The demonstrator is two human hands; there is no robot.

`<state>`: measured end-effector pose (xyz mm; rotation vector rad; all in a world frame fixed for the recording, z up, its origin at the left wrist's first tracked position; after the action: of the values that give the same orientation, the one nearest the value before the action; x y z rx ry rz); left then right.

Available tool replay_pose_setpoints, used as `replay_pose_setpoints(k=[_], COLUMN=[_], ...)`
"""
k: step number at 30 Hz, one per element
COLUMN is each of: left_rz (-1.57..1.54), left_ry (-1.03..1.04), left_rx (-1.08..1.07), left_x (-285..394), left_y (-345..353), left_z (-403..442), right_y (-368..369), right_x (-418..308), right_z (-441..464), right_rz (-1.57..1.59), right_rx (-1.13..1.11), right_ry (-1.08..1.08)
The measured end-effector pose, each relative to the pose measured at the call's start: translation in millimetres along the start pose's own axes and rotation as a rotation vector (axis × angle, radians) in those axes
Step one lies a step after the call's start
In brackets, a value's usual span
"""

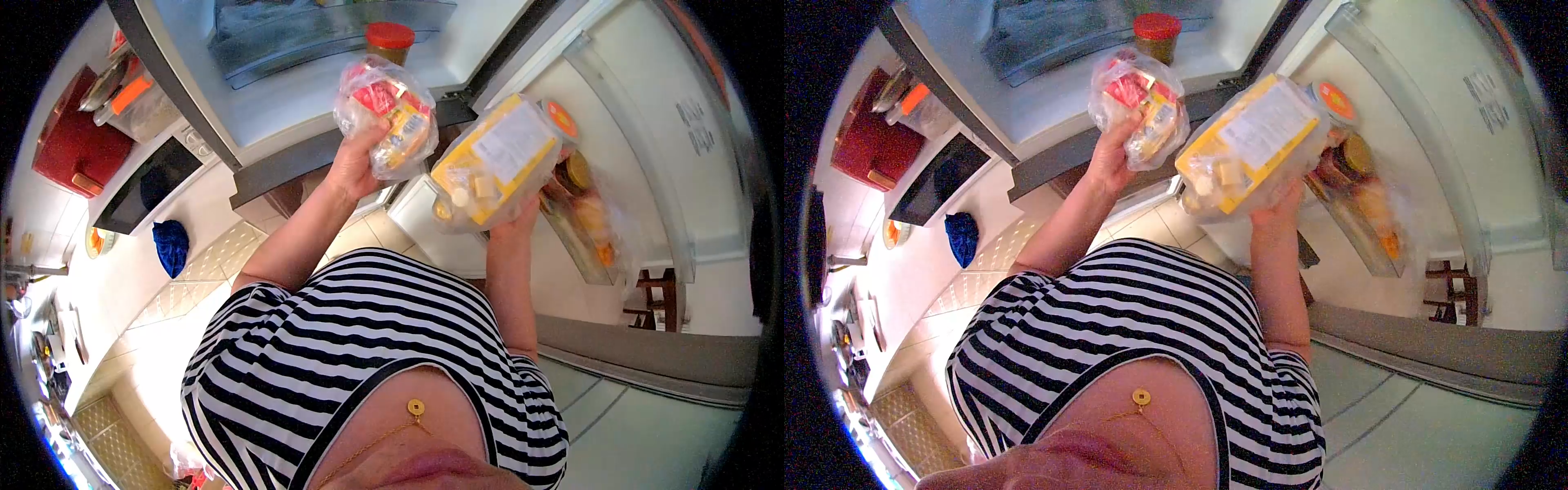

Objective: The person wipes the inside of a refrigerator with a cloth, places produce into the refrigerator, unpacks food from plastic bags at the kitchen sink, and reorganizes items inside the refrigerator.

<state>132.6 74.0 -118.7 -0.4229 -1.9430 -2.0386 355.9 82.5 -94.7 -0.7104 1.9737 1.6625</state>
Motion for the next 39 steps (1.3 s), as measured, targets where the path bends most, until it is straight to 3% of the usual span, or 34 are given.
replay_pose_setpoints(k=[6,9,12,15,17,20,22,24,26,27,29,30,32,36,37,38,39], left_rz=[0.163,0.178,0.143,0.170,0.207,0.176,0.132,0.398,0.420,0.260,0.022,0.031,0.001,0.195,0.197,0.183,0.168], left_ry=[0.071,0.047,-0.028,-0.090,-0.148,-0.058,-0.086,-0.076,0.000,-0.008,-0.004,0.037,0.158,0.326,0.360,0.423,0.484], left_rx=[0.040,0.084,0.099,-0.019,-0.210,-0.296,-0.276,-0.122,-0.138,-0.183,-0.254,-0.217,-0.016,-0.010,0.011,0.031,0.046], left_x=[15,21,33,51,63,72,72,70,66,61,60,62,76,107,112,115,124], left_y=[-2,-23,-39,-79,-73,-34,-60,-102,-119,-124,-123,-128,-146,-159,-160,-158,-159], left_z=[-8,-7,-16,-24,-37,-52,-67,-94,-123,-137,-168,-185,-217,-280,-297,-307,-324], right_y=[2,4,6,4,14,25,40,61,71,71,99,102,116,145,143,148,157], right_x=[6,14,31,47,63,88,107,126,142,155,179,191,211,250,265,271,285], right_z=[3,5,10,17,19,16,10,-6,-24,-26,-59,-70,-91,-160,-166,-174,-186], right_rz=[0.046,-0.187,-0.120,-0.063,-0.017,-0.014,-0.022,-0.042,-0.265,-0.275,0.216,0.221,0.057,0.113,-0.079,-0.078,-0.361], right_rx=[-0.150,-0.113,-0.103,-0.098,-0.227,-0.261,-0.329,-0.410,-0.303,-0.340,-0.831,-0.847,-0.776,-1.037,-1.035,-1.054,-1.128], right_ry=[0.016,-0.072,0.016,0.079,0.158,0.256,0.342,0.452,0.483,0.527,0.842,0.896,0.936,1.022,0.909,0.943,0.778])
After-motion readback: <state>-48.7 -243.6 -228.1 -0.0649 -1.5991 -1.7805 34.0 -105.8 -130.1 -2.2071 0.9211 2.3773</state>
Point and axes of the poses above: each hand's wrist, its own z-axis towards the middle knuckle, its own y-axis out of the palm, x = y × z, the point moved 7 cm from there along z, towards the middle knuckle, and after that the axes turned 3 degrees about y, right-handed, at the moved point
